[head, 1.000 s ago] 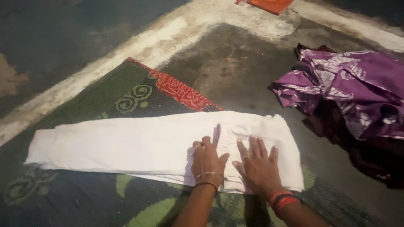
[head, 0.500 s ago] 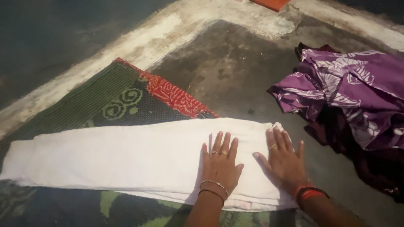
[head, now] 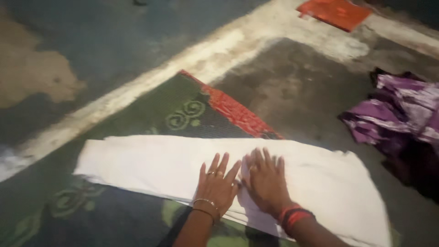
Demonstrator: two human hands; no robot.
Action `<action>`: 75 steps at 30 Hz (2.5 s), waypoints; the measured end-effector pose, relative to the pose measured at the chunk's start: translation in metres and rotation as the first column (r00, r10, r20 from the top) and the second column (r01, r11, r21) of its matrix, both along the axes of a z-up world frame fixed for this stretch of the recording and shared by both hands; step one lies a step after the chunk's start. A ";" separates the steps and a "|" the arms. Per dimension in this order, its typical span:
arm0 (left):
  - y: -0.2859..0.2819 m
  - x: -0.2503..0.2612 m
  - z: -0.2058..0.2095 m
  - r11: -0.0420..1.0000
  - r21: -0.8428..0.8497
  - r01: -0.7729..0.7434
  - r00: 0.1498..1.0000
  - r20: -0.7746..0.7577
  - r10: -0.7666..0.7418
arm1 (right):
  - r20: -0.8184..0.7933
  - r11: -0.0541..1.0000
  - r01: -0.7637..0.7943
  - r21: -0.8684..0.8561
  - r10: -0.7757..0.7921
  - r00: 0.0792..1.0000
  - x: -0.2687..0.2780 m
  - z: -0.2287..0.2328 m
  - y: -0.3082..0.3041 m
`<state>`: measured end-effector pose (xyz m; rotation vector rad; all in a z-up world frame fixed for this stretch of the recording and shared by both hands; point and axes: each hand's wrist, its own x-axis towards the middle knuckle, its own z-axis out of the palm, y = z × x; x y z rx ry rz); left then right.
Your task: The person folds a white long-sleeved shirt on a patterned mat, smoothing and aligning the fabric before folding it into a compact rectangle. They then pick up a maroon garment with gold embroidery and begin to unfold and smooth it out on the mat.
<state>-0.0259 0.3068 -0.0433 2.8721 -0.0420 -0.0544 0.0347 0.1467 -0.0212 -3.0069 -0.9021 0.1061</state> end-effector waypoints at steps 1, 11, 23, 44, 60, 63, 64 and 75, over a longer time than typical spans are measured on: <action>0.023 -0.004 -0.002 0.999 0.012 -0.029 0.999 0.019 0.029 | -0.012 0.999 -0.036 0.041 0.037 0.999 -0.007 0.001 0.017; 0.215 -0.033 -0.033 0.907 0.091 -0.411 0.902 0.181 0.391 | -0.137 0.967 -0.236 0.092 0.247 0.959 -0.040 -0.005 0.187; 0.258 -0.041 -0.031 0.493 0.101 -0.864 0.491 0.385 0.781 | -0.172 0.977 -0.211 -0.020 0.204 0.964 -0.046 -0.008 0.249; 0.270 -0.015 -0.047 -0.417 -0.772 -0.479 -0.302 -0.301 0.904 | -0.143 0.984 -0.118 0.136 0.137 0.980 -0.059 -0.015 0.215; 0.142 -0.020 0.001 0.672 -0.739 -0.039 0.887 0.284 0.363 | -0.553 0.298 0.582 0.757 -0.182 0.813 -0.003 -0.025 0.094; 0.115 -0.031 0.020 0.697 -0.685 -0.212 0.972 -0.070 0.226 | -0.896 -0.060 0.894 0.443 -0.012 0.443 0.004 -0.026 0.057; 0.113 -0.033 0.026 0.659 -0.709 -0.251 0.946 -0.035 0.322 | -0.893 -0.021 0.893 0.449 -0.010 0.449 0.004 -0.029 0.049; 0.127 -0.037 0.044 0.719 -0.344 -0.604 0.707 0.186 0.682 | -0.461 0.647 0.599 0.471 -0.398 0.793 0.003 -0.042 0.087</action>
